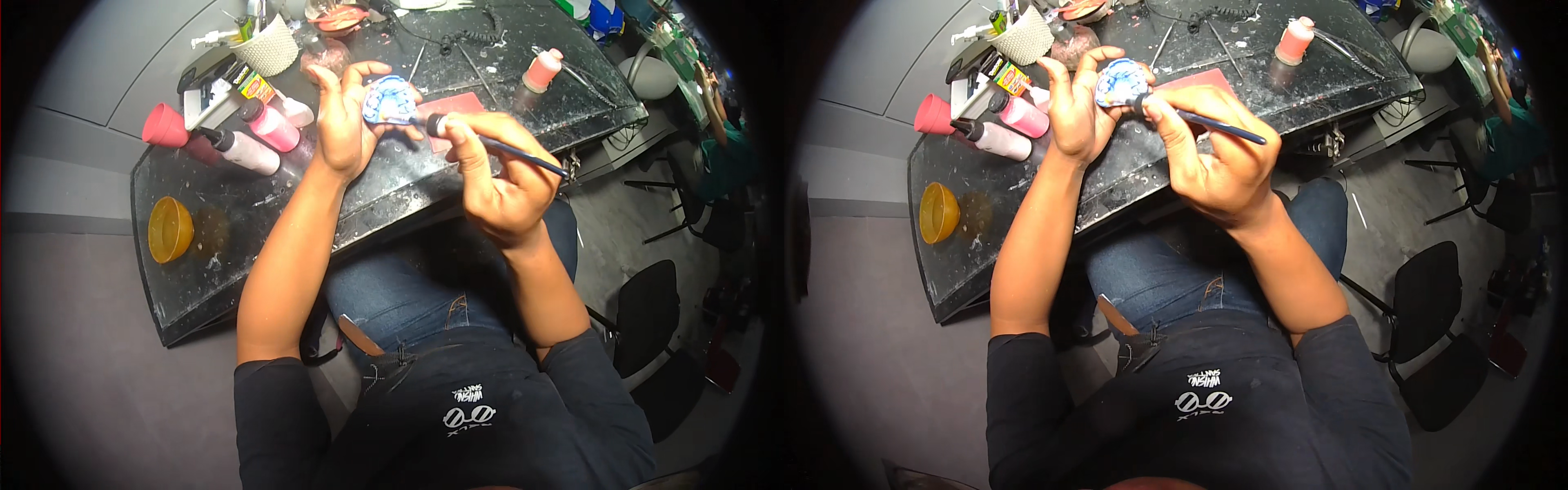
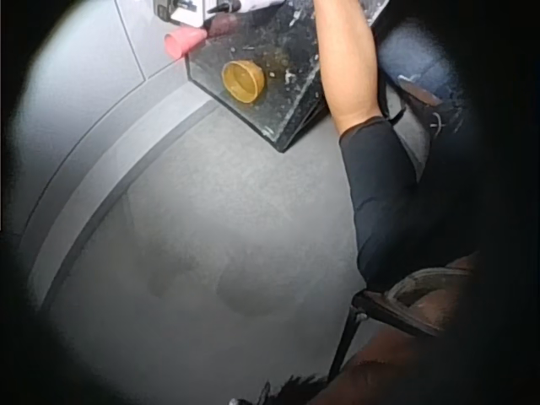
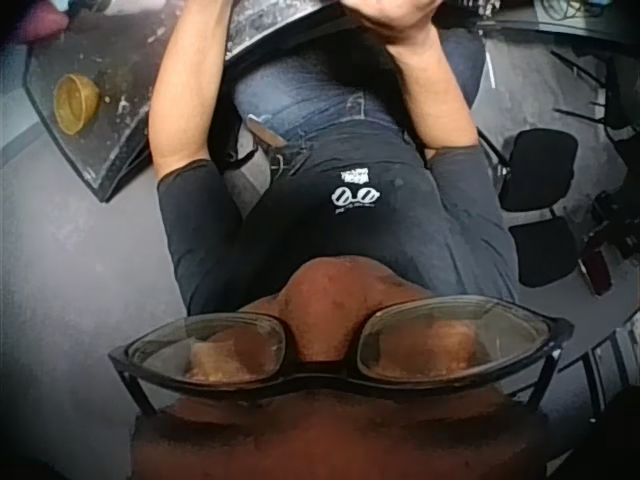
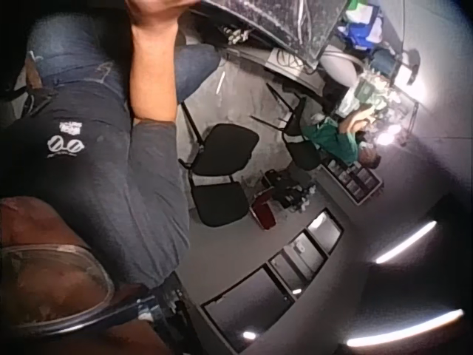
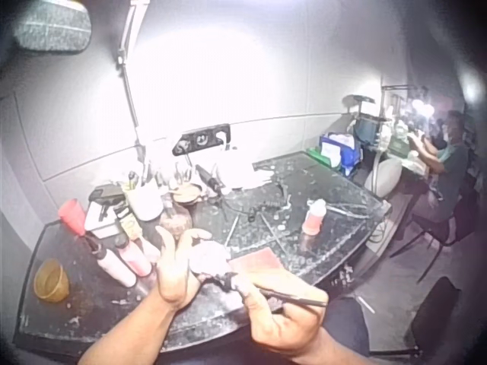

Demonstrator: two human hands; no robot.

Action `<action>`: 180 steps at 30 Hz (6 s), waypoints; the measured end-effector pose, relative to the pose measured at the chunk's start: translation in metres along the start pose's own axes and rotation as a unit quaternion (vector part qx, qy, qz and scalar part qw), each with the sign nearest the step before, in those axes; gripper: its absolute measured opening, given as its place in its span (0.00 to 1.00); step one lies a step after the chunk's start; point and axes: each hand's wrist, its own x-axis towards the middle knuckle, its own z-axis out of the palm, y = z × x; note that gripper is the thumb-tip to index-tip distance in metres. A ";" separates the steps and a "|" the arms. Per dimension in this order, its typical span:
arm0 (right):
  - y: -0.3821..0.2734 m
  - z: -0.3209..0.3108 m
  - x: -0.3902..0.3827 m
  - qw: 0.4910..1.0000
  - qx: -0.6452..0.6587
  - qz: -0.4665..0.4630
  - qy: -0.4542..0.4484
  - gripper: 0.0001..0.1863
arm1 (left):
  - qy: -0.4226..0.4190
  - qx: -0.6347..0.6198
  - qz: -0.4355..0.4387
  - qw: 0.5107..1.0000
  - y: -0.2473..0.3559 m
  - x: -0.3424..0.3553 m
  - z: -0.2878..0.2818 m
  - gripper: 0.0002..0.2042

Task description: The person uses a brush to apply a blue substance to a dental impression, then uses an air tool to blow air onto the surface of the impression.

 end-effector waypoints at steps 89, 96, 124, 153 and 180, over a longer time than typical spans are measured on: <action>-0.006 0.016 0.015 0.996 -0.012 -0.063 0.068 0.07 | -0.029 -0.208 -0.032 0.977 0.007 0.004 -0.007 0.45; -0.006 0.016 0.015 0.998 -0.032 -0.043 0.045 0.07 | -0.005 -0.169 -0.027 0.985 0.006 0.003 -0.004 0.45; 0.027 -0.045 0.000 0.956 0.175 0.202 0.121 0.06 | -0.117 -0.248 -0.022 0.962 0.025 0.000 -0.009 0.50; 0.110 -0.044 -0.045 0.978 -0.028 0.155 0.137 0.09 | -0.143 -0.264 0.053 0.952 0.050 -0.034 0.025 0.50; 0.106 -0.040 -0.045 0.975 -0.062 0.165 0.131 0.10 | -0.164 -0.327 0.045 0.930 0.040 -0.032 0.028 0.36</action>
